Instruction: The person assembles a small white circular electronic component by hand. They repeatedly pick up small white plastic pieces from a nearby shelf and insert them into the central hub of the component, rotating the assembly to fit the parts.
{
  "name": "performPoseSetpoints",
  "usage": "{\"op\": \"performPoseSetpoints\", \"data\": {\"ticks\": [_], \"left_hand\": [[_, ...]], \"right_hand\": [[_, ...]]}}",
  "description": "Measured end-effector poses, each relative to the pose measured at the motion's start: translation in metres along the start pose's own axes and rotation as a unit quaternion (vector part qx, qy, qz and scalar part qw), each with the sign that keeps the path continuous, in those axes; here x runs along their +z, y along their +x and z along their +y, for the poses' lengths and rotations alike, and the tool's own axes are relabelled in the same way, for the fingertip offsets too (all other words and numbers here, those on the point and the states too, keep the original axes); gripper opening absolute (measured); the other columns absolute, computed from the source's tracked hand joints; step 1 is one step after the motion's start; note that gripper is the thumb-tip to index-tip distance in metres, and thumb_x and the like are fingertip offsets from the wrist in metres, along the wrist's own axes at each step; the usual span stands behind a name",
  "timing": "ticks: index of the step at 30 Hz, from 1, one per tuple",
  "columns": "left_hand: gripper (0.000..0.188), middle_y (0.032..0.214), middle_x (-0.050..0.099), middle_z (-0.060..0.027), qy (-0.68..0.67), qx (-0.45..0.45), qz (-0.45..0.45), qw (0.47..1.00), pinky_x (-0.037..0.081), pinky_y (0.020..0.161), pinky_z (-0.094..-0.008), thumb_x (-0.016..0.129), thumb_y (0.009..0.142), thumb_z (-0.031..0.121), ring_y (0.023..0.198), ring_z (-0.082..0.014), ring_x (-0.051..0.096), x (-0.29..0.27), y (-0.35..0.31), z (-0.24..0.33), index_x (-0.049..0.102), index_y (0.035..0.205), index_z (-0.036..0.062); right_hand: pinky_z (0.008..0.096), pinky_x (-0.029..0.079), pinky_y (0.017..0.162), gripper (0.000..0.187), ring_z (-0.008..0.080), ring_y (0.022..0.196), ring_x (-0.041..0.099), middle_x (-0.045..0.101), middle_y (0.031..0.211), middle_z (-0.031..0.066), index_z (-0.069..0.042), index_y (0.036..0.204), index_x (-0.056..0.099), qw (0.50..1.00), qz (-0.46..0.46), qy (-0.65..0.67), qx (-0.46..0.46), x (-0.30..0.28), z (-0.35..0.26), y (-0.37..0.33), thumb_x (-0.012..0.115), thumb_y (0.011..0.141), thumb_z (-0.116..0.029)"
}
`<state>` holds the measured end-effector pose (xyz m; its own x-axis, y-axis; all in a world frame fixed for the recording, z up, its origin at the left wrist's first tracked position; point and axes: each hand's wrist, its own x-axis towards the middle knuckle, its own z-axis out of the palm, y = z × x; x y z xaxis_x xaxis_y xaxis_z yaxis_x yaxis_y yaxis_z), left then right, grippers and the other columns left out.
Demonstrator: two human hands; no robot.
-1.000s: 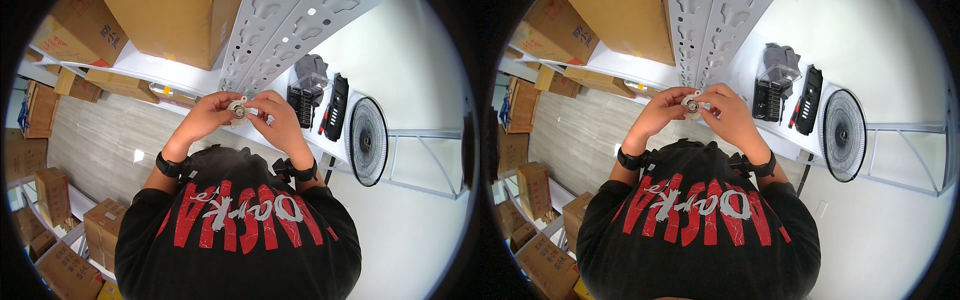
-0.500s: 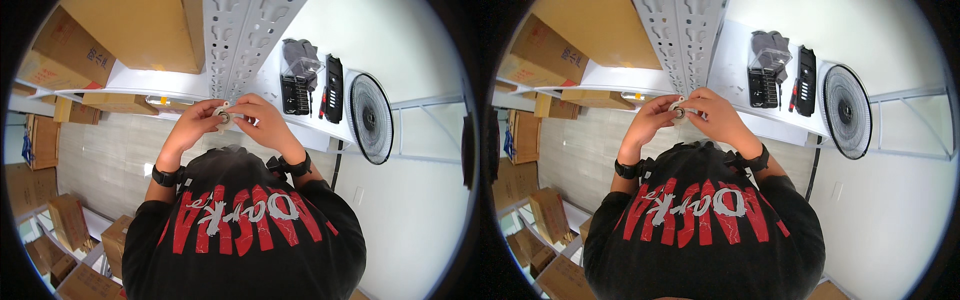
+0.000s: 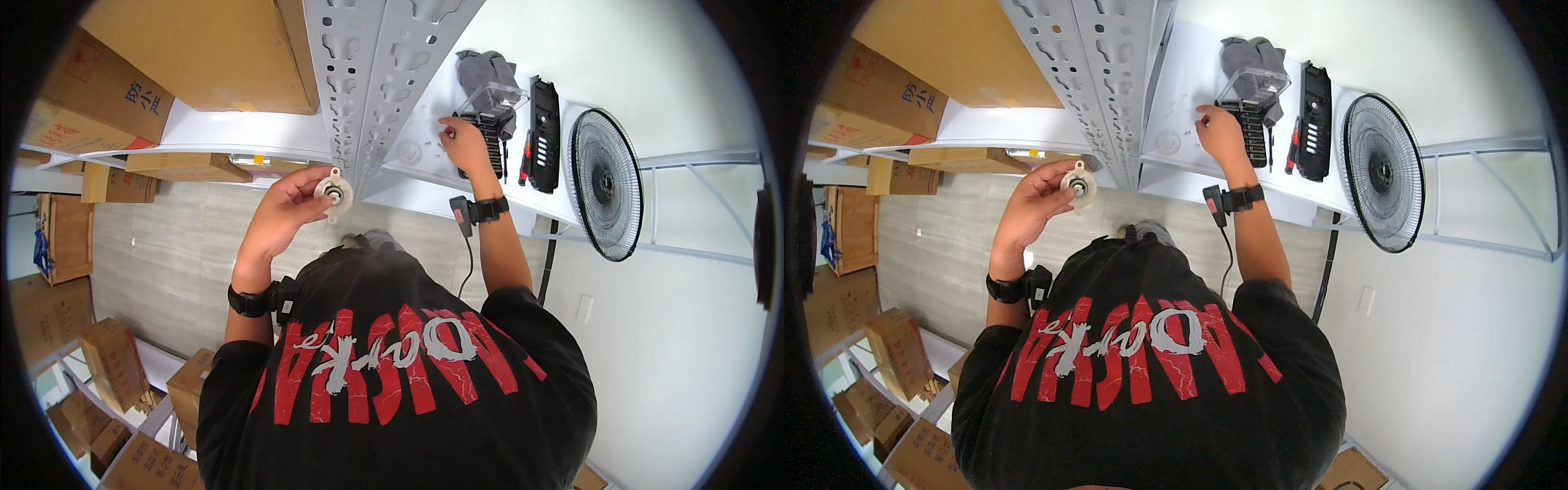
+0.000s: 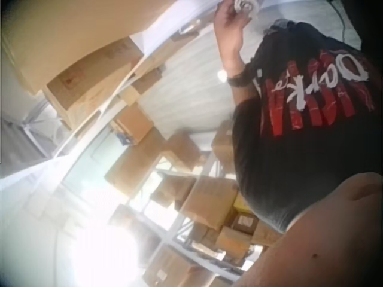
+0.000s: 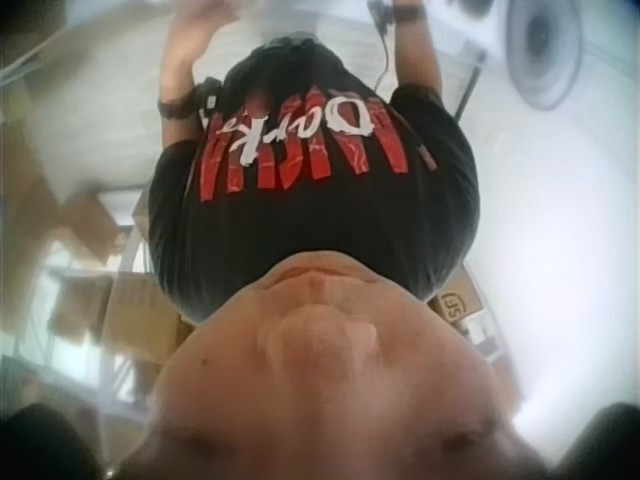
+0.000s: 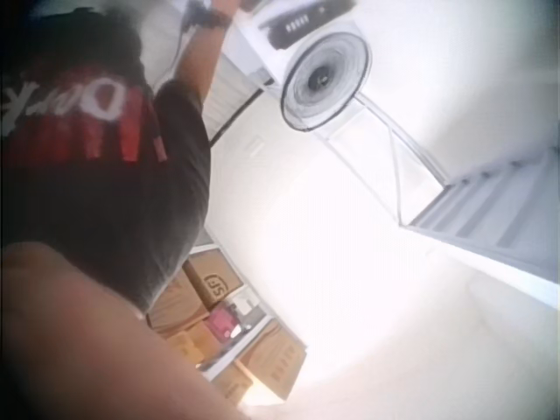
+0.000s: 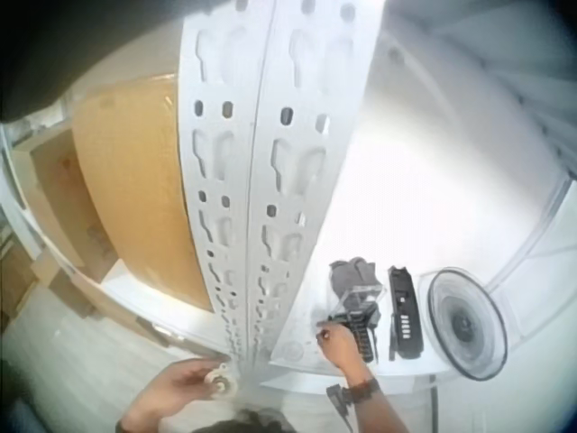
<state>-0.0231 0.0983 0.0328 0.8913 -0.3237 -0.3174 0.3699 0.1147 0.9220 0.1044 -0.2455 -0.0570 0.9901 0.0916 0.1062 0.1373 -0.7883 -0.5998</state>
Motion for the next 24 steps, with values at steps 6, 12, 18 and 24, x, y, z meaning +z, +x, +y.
{"op": "performPoseSetpoints", "data": {"ticks": [6, 12, 18, 24], "left_hand": [[0.044, 0.114, 0.066, -0.0006, -0.011, -0.001, 0.006, 1.000, 0.051, 0.078, -0.0203, 0.059, 0.091, -0.001, 0.093, -0.0046, 0.060, -0.002, -0.004, -0.004, 0.055, 0.134, 0.0077], [0.046, 0.114, 0.067, -0.0060, -0.030, -0.002, 0.006, 1.000, 0.054, 0.082, -0.0258, 0.060, 0.090, -0.004, 0.096, -0.0108, 0.062, -0.003, -0.011, 0.003, 0.052, 0.135, 0.0031], [0.046, 0.115, 0.066, -0.0022, -0.030, 0.021, 0.000, 0.999, 0.052, 0.079, -0.0227, 0.061, 0.090, -0.002, 0.093, -0.0073, 0.060, -0.008, -0.014, -0.003, 0.053, 0.135, 0.0065], [0.047, 0.116, 0.064, 0.0014, -0.024, 0.007, 0.013, 1.000, 0.050, 0.075, -0.0205, 0.061, 0.091, 0.001, 0.092, -0.0044, 0.058, -0.005, -0.013, 0.002, 0.054, 0.136, 0.0089]], "right_hand": [[0.0428, 0.053, 0.080, 0.038, 0.0355, 0.088, 0.066, 0.069, 0.094, 0.0192, -0.006, 0.120, 0.064, 0.999, 0.005, -0.051, -0.013, 0.030, 0.016, 0.030, 0.061, 0.082, -0.010], [0.0444, 0.052, 0.081, 0.038, 0.0369, 0.092, 0.066, 0.069, 0.097, 0.0203, -0.006, 0.122, 0.063, 0.990, 0.016, -0.139, -0.020, 0.052, 0.020, 0.053, 0.061, 0.085, -0.014], [0.0467, 0.054, 0.077, 0.017, 0.0376, 0.089, 0.066, 0.067, 0.098, 0.0179, -0.007, 0.095, 0.070, 0.978, -0.005, -0.206, 0.030, 0.058, 0.016, 0.066, 0.058, 0.087, -0.016], [0.0457, 0.055, 0.076, 0.016, 0.0374, 0.089, 0.067, 0.067, 0.095, 0.0174, -0.006, 0.091, 0.070, 0.977, -0.007, -0.215, 0.008, 0.053, 0.016, 0.065, 0.059, 0.085, -0.015]]}}
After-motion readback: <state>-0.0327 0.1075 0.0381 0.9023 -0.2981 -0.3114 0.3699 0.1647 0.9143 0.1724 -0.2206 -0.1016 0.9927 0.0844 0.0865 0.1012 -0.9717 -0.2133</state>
